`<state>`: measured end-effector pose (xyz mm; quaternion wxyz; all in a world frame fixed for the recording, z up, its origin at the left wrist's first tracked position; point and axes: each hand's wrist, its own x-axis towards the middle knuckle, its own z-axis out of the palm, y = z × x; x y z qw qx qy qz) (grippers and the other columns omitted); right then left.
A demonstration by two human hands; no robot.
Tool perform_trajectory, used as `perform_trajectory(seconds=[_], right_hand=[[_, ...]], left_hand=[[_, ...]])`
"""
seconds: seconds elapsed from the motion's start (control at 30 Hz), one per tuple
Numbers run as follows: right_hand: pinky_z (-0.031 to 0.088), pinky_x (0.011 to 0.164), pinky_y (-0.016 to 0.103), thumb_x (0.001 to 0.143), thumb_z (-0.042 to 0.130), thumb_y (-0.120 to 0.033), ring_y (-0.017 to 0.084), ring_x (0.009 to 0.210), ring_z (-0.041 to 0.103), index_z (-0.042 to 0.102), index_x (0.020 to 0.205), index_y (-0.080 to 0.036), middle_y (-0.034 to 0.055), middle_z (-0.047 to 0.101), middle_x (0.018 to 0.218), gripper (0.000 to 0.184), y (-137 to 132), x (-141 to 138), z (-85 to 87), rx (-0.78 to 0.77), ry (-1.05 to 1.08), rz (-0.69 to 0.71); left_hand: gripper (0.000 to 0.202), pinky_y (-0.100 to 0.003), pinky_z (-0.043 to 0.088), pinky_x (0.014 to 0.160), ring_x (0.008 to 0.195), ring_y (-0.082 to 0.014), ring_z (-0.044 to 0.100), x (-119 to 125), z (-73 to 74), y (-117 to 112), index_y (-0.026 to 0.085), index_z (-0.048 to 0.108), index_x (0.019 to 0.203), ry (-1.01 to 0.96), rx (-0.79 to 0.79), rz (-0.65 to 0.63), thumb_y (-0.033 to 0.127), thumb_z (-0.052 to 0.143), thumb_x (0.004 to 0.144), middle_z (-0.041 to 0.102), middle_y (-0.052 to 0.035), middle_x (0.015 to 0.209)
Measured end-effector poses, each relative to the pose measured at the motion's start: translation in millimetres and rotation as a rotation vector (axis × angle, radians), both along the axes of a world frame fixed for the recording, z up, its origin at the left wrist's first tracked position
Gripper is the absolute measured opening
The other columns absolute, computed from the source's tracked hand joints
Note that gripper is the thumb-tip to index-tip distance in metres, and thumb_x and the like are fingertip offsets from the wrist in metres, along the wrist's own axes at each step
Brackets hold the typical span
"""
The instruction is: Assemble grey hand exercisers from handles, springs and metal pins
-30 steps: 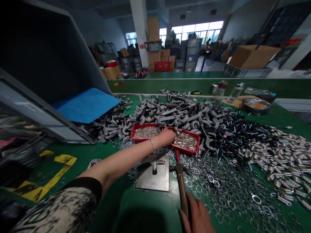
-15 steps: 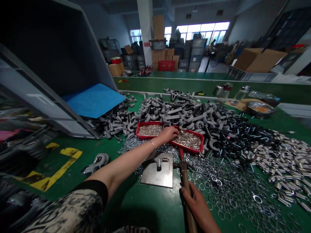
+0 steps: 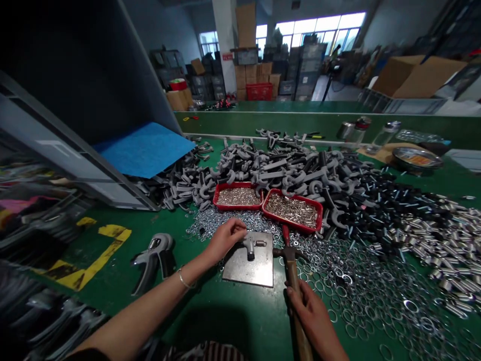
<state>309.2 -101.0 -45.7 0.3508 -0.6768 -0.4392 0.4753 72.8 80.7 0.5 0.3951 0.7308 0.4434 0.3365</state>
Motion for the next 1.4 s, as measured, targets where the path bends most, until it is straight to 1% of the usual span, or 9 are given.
perform_trajectory(seconds=[0.37,0.6,0.67,0.77,0.87,0.97,1.2,1.27,1.4], right_hand=[[0.052,0.088,0.039,0.082,0.054,-0.067,0.031,0.099,0.066,0.064,0.115,-0.019,0.0101,0.072,0.111,0.059,3,-2,11.2,-0.031,-0.05,0.017],[0.055,0.071,0.035,0.084,0.057,-0.063,0.026,0.082,0.067,0.064,0.114,-0.019,0.0057,0.071,0.088,0.053,3,1,20.1,0.012,-0.008,0.023],[0.056,0.062,0.035,0.088,0.054,-0.061,0.024,0.069,0.066,0.058,0.125,-0.022,0.0029,0.069,0.08,0.054,6,3,32.5,0.011,-0.012,0.05],[0.057,0.069,0.039,0.089,0.053,-0.058,0.027,0.076,0.069,0.056,0.131,-0.025,0.0066,0.073,0.091,0.053,17,4,59.4,0.068,-0.127,0.144],[0.052,0.091,0.043,0.091,0.05,-0.055,0.032,0.101,0.067,0.06,0.127,-0.027,0.0102,0.071,0.117,0.047,31,-1,87.2,0.195,-0.297,0.235],[0.048,0.096,0.044,0.096,0.042,-0.052,0.031,0.111,0.064,0.053,0.136,-0.027,0.0099,0.064,0.131,0.048,45,-13,98.5,0.3,-0.404,0.248],[0.053,0.084,0.042,0.096,0.039,-0.051,0.03,0.089,0.069,0.064,0.116,-0.022,0.01,0.075,0.1,0.043,67,-2,54.9,0.059,-0.316,0.348],[0.052,0.088,0.043,0.096,0.038,-0.047,0.03,0.097,0.067,0.06,0.125,-0.02,0.0124,0.072,0.109,0.045,69,9,42.8,0.135,-0.408,0.305],[0.044,0.101,0.051,0.096,0.043,-0.038,0.034,0.118,0.056,0.053,0.136,-0.018,0.0179,0.058,0.133,0.045,77,6,22.9,0.538,-0.816,0.332]], left_hand=[[0.021,-0.03,0.044,0.069,0.077,-0.0213,0.061,12,-12.0,6,0.017,0.061,0.08,0.558,0.164,-0.048,0.032,0.057,0.094,0.067,-0.0057,0.083],[0.014,-0.041,0.041,0.095,0.101,-0.028,0.059,20,-0.3,11,0.016,0.062,0.086,0.65,0.327,-0.302,0.028,0.058,0.093,0.065,-0.012,0.096],[0.029,-0.046,0.038,0.098,0.105,-0.0316,0.057,18,2.1,7,0.015,0.062,0.098,0.672,0.376,-0.314,0.042,0.063,0.089,0.064,-0.0144,0.102],[0.091,-0.056,0.035,0.1,0.113,-0.0391,0.051,11,-3.2,-12,0.01,0.044,0.135,0.643,0.34,-0.185,0.065,0.075,0.07,0.057,-0.0203,0.121],[0.108,-0.057,0.033,0.104,0.12,-0.0373,0.048,4,-15.8,-33,0.014,0.019,0.151,0.526,0.191,-0.105,0.05,0.081,0.07,0.054,-0.0185,0.129],[0.106,-0.056,0.03,0.108,0.126,-0.0359,0.044,1,-24.4,-43,0.015,0.015,0.152,0.436,0.123,-0.092,0.036,0.081,0.072,0.054,-0.0176,0.13],[0.108,-0.059,0.028,0.109,0.129,-0.0386,0.042,4,-24.1,-42,0.015,0.014,0.153,0.424,0.064,-0.098,0.035,0.082,0.071,0.053,-0.0193,0.131],[0.114,-0.061,0.028,0.109,0.13,-0.0411,0.041,4,-18.7,-47,0.013,0.012,0.154,0.448,0.054,-0.108,0.039,0.084,0.069,0.05,-0.022,0.135],[0.114,-0.057,0.031,0.11,0.134,-0.0401,0.037,-15,9.2,-36,0.016,0.014,0.154,0.433,0.191,-0.229,0.058,0.079,0.071,0.04,-0.0219,0.146]])
